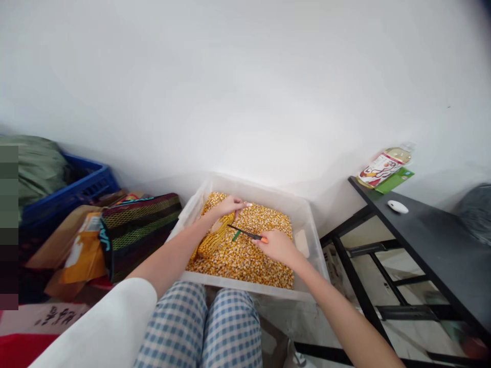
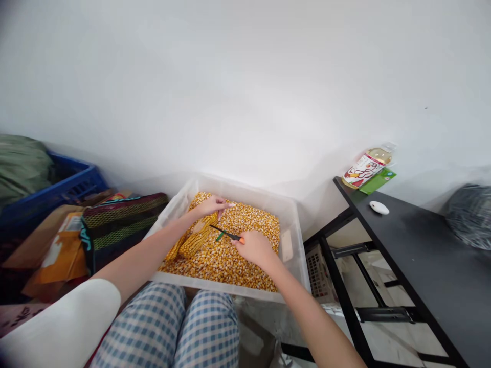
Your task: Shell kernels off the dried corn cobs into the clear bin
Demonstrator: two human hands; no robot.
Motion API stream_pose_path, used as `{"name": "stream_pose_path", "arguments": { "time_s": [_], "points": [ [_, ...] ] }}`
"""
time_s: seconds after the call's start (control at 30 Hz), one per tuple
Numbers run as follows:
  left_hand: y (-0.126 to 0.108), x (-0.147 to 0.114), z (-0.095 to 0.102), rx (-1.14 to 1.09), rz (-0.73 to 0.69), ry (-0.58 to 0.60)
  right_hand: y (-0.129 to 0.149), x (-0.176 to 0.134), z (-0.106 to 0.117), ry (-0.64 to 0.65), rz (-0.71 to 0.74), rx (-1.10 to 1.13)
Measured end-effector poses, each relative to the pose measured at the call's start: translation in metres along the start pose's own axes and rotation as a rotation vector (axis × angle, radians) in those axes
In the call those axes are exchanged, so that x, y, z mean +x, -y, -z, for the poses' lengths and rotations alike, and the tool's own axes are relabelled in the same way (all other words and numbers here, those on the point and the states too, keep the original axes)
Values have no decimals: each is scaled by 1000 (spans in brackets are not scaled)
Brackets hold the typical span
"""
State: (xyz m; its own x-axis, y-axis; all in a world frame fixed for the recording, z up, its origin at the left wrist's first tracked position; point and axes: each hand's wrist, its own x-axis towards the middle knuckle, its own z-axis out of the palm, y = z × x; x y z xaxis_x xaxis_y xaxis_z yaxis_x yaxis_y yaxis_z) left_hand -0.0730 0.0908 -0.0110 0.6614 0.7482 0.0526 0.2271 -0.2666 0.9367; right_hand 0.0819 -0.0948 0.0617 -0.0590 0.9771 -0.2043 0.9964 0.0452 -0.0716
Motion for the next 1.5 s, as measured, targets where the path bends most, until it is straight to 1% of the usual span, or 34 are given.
{"name": "stream_pose_path", "arguments": {
  "time_s": [0.03, 0.07, 0.1, 0.2, 0.23, 0.3, 0.43, 0.53, 0.6, 0.73, 0.8, 0.87, 0.93, 1.07, 1.13, 1.2, 1.3, 1.43, 1.5],
  "points": [
    [1, 0, 0, -1, 4, 28, 1, -1, 0, -1, -5, 6],
    [0, 0, 0, -13, 5, 31, 2, -2, 0, 0, -14, 9],
    [-1, 0, 0, -39, -2, 5, 2, -3, 1, 0, -27, 8],
    [-9, 0, 0, -154, -62, -140, 0, -7, 3, -11, -59, 1],
    [-11, 1, -1, -174, -80, -172, -1, -8, 3, -18, -65, 0],
    [-13, 1, -2, -161, -85, -182, -1, -9, 3, -29, -71, -2],
    [-10, 2, -4, -80, -48, -144, 2, -10, -1, -20, -65, -7],
    [-10, 1, -2, -79, -43, -98, 8, -11, -4, -26, -51, -4],
    [-12, 0, 1, -108, -28, -23, 12, -11, -4, -30, -47, -3],
    [-7, -3, 7, -170, 61, 197, 20, -12, -4, -29, -32, -22],
    [1, -3, 9, -132, 116, 247, 25, -12, -4, -44, -22, -38],
    [7, -4, 10, -85, 153, 216, 31, -11, -5, -57, -10, -55],
    [7, -3, 11, -89, 144, 148, 37, -10, -6, -52, -2, -71],
    [-10, -5, 8, -221, 9, 45, 50, -8, -8, -46, 6, -86],
    [-20, -8, 8, -252, -6, 25, 54, -6, -8, -47, -19, -97],
    [-26, -11, 9, -239, 16, 39, 57, -4, -10, -38, -55, -108],
    [-28, -13, 9, -178, 9, 89, 58, -3, -12, -30, -83, -114],
    [-19, -9, 3, -121, -17, 186, 58, -2, -14, -45, -89, -125],
    [-13, -6, -1, -112, -22, 207, 57, -3, -14, -54, -88, -129]
  ]
}}
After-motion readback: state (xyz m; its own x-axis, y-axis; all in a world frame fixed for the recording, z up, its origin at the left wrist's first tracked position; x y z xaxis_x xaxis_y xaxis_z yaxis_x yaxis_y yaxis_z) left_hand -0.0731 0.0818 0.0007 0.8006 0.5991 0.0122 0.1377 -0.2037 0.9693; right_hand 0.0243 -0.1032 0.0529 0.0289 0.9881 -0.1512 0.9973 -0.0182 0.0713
